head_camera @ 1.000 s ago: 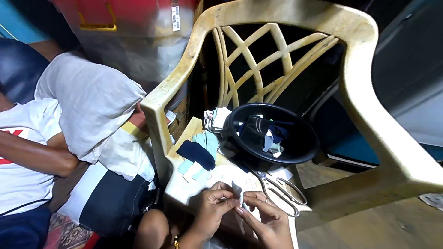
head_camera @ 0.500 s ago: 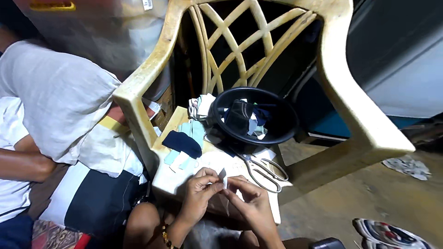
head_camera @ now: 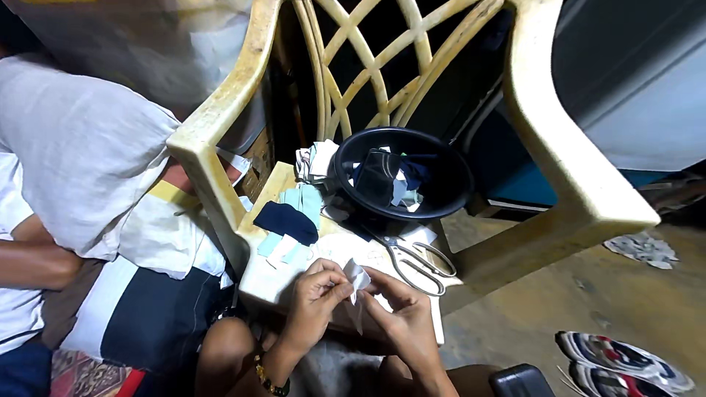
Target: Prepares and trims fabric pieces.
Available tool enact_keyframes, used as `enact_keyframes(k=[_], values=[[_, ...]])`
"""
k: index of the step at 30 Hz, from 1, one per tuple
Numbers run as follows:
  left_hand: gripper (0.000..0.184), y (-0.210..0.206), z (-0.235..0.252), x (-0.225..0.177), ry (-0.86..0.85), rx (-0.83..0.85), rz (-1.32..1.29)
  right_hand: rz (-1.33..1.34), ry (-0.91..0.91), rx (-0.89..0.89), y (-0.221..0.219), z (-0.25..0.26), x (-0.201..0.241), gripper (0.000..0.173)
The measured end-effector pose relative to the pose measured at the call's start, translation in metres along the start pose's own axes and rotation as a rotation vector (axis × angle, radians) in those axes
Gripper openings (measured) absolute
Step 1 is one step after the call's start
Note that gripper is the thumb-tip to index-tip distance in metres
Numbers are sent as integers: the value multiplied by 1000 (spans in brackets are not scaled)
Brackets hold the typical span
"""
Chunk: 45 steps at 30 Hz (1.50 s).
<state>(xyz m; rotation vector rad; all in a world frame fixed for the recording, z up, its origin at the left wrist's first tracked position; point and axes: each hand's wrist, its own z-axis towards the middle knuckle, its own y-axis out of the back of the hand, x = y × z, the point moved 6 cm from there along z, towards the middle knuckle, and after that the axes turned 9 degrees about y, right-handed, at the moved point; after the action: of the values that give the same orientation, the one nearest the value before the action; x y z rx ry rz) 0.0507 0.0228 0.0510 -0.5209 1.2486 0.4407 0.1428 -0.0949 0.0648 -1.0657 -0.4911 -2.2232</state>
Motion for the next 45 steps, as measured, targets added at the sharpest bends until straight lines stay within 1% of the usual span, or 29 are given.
enact_keyframes(k=[2, 3, 5, 7, 8, 10, 11, 13, 14, 16, 17, 19, 20, 22, 24, 26, 30, 33, 36, 39, 45], values=[[9, 0, 1, 1, 26, 16, -17, 21, -12, -25, 4, 2, 0, 36], [10, 1, 2, 2, 60, 18, -42, 35, -17, -51, 7, 3, 0, 34], [14, 7, 5, 3, 188, -1, -123, 47, -22, -92, 17, 7, -1, 28], [18, 12, 8, 4, 283, -20, -170, 34, -10, -101, 27, 8, -4, 17], [19, 14, 9, 5, 308, -26, -171, 28, -12, -90, 30, 7, -6, 19], [21, 15, 10, 8, 293, -43, -153, 19, -46, -54, 31, 6, -11, 28], [20, 15, 11, 9, 278, -52, -143, 18, -78, -38, 30, 5, -12, 27], [11, 13, 12, 8, 261, -39, -136, 20, -130, -22, 25, 5, -11, 17], [15, 12, 13, 6, 264, -18, -148, 22, -152, -23, 23, 5, -12, 22], [42, 10, 13, 4, 296, 94, -168, 8, -208, -26, 22, 3, -18, 40], [46, 11, 12, 4, 316, 137, -132, -21, -237, -14, 21, 2, -21, 46], [35, 13, 13, 6, 363, 141, 10, -91, -270, 29, 20, 1, -25, 51], [33, 14, 14, 7, 378, 127, 75, -131, -271, 44, 20, 2, -27, 53], [41, 15, 20, 9, 409, 85, 221, -246, -256, 70, 19, 1, -31, 54], [49, 14, 24, 11, 419, 70, 423, -387, -228, 91, 16, 1, -35, 52], [49, 12, 26, 11, 410, 68, 560, -453, -239, 102, 14, 1, -39, 44], [51, 9, 26, 8, 403, 72, 628, -444, -245, 114, 14, 1, -41, 34], [55, 9, 27, 9, 390, 64, 649, -462, -213, 100, 12, 1, -39, 34], [56, 8, 29, 10, 394, 68, 686, -527, -141, 34, 13, 2, -38, 30], [58, 7, 29, 8, 392, 64, 742, -553, -154, 23, 15, 2, -37, 30], [62, 9, 29, 9, 308, 41, 787, -554, -164, 26, 16, 0, -38, 31]])
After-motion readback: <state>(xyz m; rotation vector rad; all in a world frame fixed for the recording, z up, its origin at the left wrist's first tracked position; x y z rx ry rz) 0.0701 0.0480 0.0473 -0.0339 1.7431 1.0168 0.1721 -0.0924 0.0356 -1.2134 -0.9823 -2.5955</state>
